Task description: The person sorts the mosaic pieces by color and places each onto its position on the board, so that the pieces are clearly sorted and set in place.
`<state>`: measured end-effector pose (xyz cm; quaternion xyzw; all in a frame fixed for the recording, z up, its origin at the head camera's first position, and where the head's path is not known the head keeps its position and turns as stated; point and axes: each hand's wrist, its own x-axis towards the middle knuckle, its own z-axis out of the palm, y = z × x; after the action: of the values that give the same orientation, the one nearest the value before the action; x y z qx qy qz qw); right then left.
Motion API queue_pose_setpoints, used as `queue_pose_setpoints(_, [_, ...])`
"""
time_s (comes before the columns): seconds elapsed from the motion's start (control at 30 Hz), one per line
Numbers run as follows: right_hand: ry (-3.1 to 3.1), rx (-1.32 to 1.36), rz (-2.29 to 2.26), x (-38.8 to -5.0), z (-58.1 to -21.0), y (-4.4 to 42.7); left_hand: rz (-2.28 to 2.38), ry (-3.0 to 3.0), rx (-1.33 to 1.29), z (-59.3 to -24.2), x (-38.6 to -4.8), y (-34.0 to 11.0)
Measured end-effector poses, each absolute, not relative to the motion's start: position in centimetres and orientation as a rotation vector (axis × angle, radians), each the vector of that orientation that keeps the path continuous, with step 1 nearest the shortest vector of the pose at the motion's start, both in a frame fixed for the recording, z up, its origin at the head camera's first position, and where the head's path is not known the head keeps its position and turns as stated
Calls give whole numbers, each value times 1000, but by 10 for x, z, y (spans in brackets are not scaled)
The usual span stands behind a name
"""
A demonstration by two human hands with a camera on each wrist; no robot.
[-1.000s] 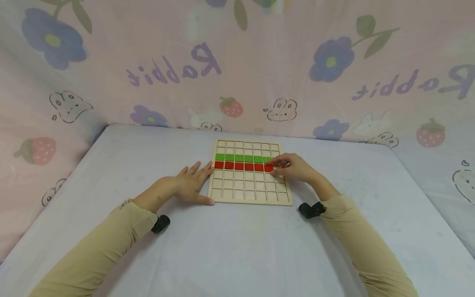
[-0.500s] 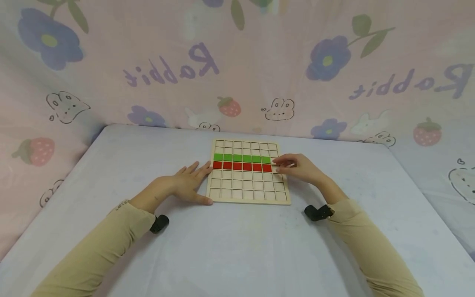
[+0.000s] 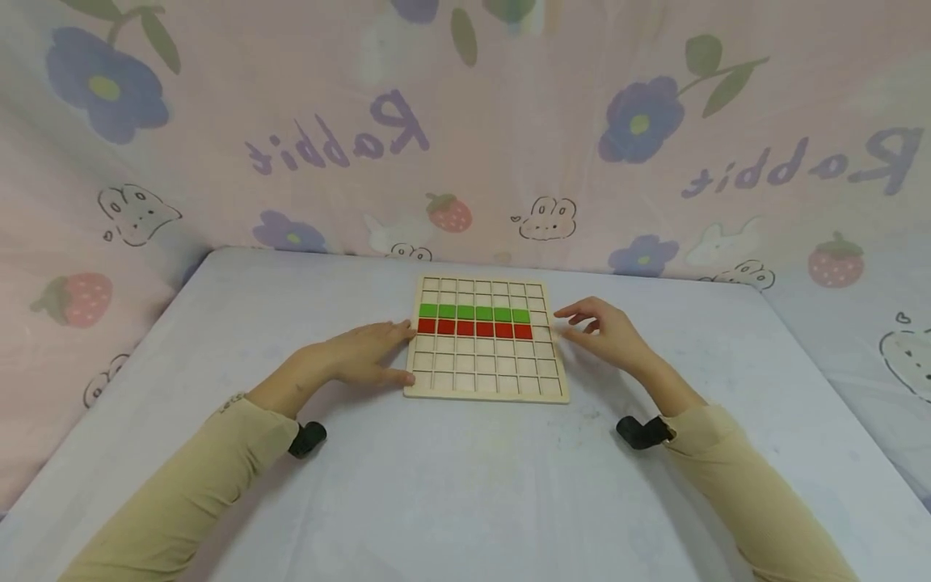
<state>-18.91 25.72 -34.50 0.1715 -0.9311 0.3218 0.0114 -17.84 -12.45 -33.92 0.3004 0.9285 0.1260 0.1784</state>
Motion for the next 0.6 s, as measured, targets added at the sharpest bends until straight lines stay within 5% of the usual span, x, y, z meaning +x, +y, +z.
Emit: queue_pose_setpoints(0.6, [-2704, 617, 721, -184, -345, 269, 272, 3066, 862, -338, -180, -127])
